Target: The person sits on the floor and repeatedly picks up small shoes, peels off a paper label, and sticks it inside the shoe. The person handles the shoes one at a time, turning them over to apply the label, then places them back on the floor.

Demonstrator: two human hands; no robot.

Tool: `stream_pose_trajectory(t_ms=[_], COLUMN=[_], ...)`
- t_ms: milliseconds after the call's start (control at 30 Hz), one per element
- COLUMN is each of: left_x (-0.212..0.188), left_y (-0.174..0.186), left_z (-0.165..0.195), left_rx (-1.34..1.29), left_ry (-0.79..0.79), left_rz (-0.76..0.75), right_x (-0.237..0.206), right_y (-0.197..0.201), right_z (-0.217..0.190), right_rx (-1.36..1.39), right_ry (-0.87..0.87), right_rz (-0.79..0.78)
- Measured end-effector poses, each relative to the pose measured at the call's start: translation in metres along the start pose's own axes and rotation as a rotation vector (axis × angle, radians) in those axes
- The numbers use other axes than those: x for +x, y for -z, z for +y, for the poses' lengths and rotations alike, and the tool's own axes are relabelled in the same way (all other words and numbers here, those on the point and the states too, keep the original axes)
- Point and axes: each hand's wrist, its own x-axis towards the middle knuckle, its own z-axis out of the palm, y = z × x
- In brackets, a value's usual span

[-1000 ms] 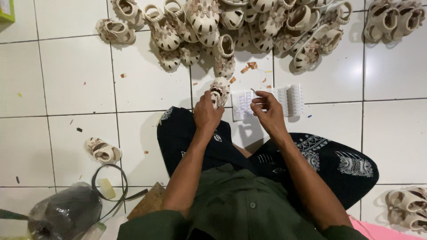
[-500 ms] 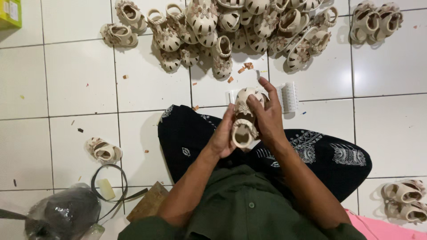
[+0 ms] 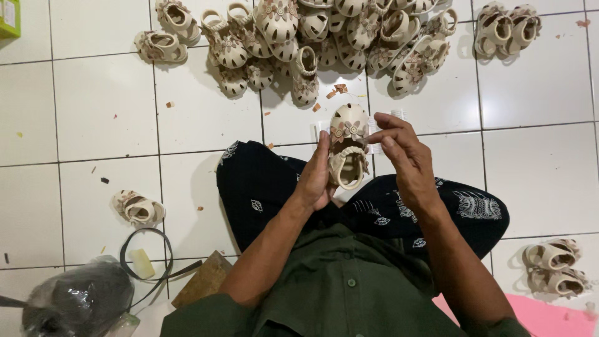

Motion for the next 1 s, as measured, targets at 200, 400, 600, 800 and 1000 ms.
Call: stream_pose_trajectory(t_ms=[200, 400, 600, 800, 1000], left_x=[-0.001, 0.009, 0.023, 0.027, 0.025], left_y=[-0.004, 0.002, 0.008, 0.002, 0.004], left_z=[0.002, -0.016, -0.031, -0.028, -0.029], left_rx=[0.025, -0.077, -0.106, -0.204, -0.19], left_ry=[-0.016, -0.043, -0.12, -0.09, -0.082], left_rz=[0.029, 0.08, 0.025, 0.02, 0.048], right_x=[0.003, 0.006, 0.008, 0.019, 0.02], right_y=[0.006, -0.009, -0.01, -0.007, -0.01], right_z=[-0.008, -0.011, -0.009, -0.007, -0.001], right_rx=[-0.173, -0.52, -0.8, -0.87, -0.855], right_ry=[-0.047, 0.032, 0.044, -0.015, 0.057], right_rz=[-0.115, -0.115, -0.02, -0.01, -0.006])
